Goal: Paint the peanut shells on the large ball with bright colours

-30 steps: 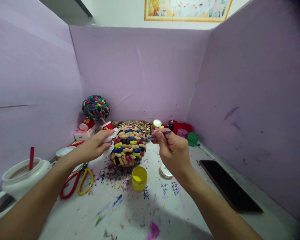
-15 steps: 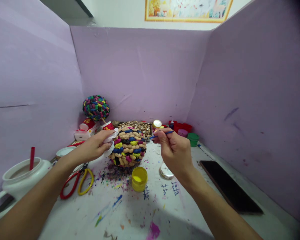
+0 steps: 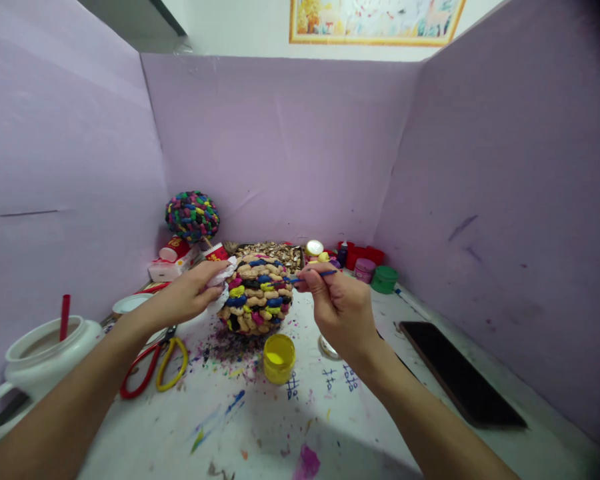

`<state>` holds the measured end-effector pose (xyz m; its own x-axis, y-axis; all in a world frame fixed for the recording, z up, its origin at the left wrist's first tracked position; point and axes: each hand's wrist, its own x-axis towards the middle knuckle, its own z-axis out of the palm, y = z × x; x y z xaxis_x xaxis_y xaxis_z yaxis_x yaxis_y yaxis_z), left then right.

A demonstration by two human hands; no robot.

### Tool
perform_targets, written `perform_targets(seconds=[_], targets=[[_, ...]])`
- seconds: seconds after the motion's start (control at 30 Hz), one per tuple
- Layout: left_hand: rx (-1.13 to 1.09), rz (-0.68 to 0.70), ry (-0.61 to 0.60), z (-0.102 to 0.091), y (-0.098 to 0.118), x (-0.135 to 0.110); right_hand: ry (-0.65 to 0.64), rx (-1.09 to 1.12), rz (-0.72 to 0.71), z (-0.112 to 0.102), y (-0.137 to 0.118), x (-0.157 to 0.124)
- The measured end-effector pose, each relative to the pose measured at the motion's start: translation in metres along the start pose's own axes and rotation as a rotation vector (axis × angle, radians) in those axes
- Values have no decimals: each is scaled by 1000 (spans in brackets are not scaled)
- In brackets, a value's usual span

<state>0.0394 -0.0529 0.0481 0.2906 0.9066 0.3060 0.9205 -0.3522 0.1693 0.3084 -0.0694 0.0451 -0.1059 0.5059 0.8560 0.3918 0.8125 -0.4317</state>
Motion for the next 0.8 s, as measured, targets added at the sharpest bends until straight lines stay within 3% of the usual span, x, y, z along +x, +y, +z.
perform_targets(seconds=[0.37, 0.8], targets=[[-6, 6, 11, 1, -1, 0, 40, -95, -42, -3, 4, 2], [2, 9, 16, 2, -3, 0, 24, -41, -46, -1, 2, 0]])
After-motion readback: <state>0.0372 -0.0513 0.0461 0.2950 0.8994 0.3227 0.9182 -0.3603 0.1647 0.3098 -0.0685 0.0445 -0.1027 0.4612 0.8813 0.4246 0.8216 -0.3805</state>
